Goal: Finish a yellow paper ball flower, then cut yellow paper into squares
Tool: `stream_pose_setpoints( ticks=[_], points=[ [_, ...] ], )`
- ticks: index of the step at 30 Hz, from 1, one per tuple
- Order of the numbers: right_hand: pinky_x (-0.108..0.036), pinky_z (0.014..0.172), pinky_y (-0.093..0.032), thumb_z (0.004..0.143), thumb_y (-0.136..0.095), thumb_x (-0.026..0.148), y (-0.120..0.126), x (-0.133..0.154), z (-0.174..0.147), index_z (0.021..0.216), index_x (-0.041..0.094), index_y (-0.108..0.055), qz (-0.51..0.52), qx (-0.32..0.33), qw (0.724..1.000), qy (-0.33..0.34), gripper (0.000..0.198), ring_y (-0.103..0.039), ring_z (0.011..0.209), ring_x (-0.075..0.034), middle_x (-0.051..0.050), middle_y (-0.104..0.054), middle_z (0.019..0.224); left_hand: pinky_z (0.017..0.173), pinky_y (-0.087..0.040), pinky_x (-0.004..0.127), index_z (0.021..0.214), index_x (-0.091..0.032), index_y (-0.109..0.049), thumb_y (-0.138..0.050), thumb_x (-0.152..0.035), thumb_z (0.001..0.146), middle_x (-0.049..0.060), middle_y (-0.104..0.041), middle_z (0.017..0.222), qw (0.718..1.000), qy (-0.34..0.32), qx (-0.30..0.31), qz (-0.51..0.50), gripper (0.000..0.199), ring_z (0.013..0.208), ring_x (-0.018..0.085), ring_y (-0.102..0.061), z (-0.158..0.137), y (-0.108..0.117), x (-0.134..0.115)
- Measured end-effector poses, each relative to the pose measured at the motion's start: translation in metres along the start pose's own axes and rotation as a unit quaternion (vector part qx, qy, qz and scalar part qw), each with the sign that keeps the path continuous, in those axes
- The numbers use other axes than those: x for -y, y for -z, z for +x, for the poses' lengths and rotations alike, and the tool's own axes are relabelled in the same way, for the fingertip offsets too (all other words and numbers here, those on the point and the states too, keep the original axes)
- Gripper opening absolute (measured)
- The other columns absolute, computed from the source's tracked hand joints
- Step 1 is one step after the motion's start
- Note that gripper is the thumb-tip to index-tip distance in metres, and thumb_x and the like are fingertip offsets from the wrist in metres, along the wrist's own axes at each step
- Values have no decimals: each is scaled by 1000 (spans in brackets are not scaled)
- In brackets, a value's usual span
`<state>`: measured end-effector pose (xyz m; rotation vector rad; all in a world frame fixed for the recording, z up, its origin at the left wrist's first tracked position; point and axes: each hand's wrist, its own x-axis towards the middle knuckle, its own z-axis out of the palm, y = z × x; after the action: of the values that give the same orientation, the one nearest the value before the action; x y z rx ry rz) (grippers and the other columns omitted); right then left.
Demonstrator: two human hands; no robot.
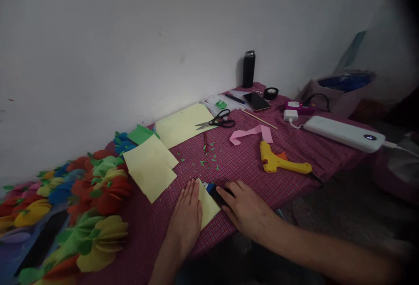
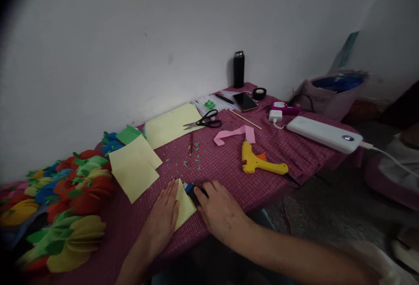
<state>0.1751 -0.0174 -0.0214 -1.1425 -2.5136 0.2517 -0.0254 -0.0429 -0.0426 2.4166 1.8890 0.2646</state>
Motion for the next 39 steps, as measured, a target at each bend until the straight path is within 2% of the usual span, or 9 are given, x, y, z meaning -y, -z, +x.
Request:
stream_pose_setpoints(
  ticks=[4, 12, 21, 25, 28, 31, 33, 36, 39],
  points=[
    [-44, 83, -42, 83, -46, 19, 4, -10, -5, 121, 12, -50, -5, -11, 1000, -22, 39, -47, 93, -24, -12, -55, 99, 104, -27, 44, 139, -11, -15, -24, -21, 89, 12, -25, 143, 1000, 3, 3, -1, 51, 132, 20, -18, 0, 3, -2],
    [-41, 83, -42, 83, -46, 23, 33, -40, -18, 121, 16, -48, -11, -70, 997, -44, 38, -47, 91, -23, -11, -53, 103, 105, -26, 44, 139, -14, -16, -25, -19, 89, 10, -23, 144, 1000, 8, -1, -18, 51, 132, 20, -18, 0, 5, -4],
    [-39, 80, -38, 85, -45, 28, 18, -56, 25, 115, 13, -53, -110, -68, 986, -105, 35, -48, 88, -25, -12, -56, 93, 106, -24, 43, 139, -18, -15, -27, -19, 90, 8, -22, 145, 998, 19, -33, -57, 51, 133, 20, -17, -4, 8, -7],
    [-41, 83, -36, 84, -48, 33, 19, -62, 43, 113, 11, -54, -137, -70, 980, -129, 37, -47, 94, -27, -15, -56, 100, 106, -21, 46, 139, -17, -15, -30, -19, 89, 9, -26, 143, 986, 64, -117, -98, 52, 132, 21, -19, -6, 11, -3],
    [-40, 85, -35, 84, -49, 32, 22, -49, 49, 113, 13, -54, -93, -62, 991, -79, 35, -47, 98, -25, -13, -55, 104, 104, -26, 44, 139, -17, -14, -30, -16, 88, 11, -29, 142, 966, 131, -180, -128, 54, 129, 22, -27, -8, 12, 1],
    [-31, 84, -38, 84, -49, 27, 21, -24, 58, 111, 16, -55, 11, 8, 999, 33, 30, -51, 93, -19, -9, -58, 98, 101, -31, 43, 139, -15, -17, -33, -11, 84, 12, -37, 136, 967, 139, -168, -128, 57, 123, 23, -36, -8, 11, 4],
    [-29, 82, -39, 83, -50, 25, 16, -9, 69, 111, 16, -55, 47, 43, 995, 78, 30, -53, 92, -18, -8, -59, 96, 98, -33, 44, 139, -14, -16, -35, -9, 82, 13, -44, 131, 972, 135, -150, -118, 61, 119, 24, -41, -7, 10, 4],
    [-31, 82, -38, 80, -51, 23, 6, 8, 91, 108, 14, -56, 35, 72, 991, 104, 30, -53, 93, -20, -10, -59, 96, 96, -34, 44, 140, -14, -11, -37, -9, 78, 13, -47, 128, 976, 136, -136, -104, 67, 116, 24, -44, -7, 9, 2],
    [-32, 81, -38, 75, -55, 25, -1, 14, 109, 99, 10, -59, 17, 127, 987, 93, 28, -53, 93, -22, -14, -58, 98, 95, -34, 44, 140, -14, -11, -39, -8, 76, 14, -47, 127, 979, 135, -129, -88, 69, 115, 25, -44, -7, 9, 0]
  ],
)
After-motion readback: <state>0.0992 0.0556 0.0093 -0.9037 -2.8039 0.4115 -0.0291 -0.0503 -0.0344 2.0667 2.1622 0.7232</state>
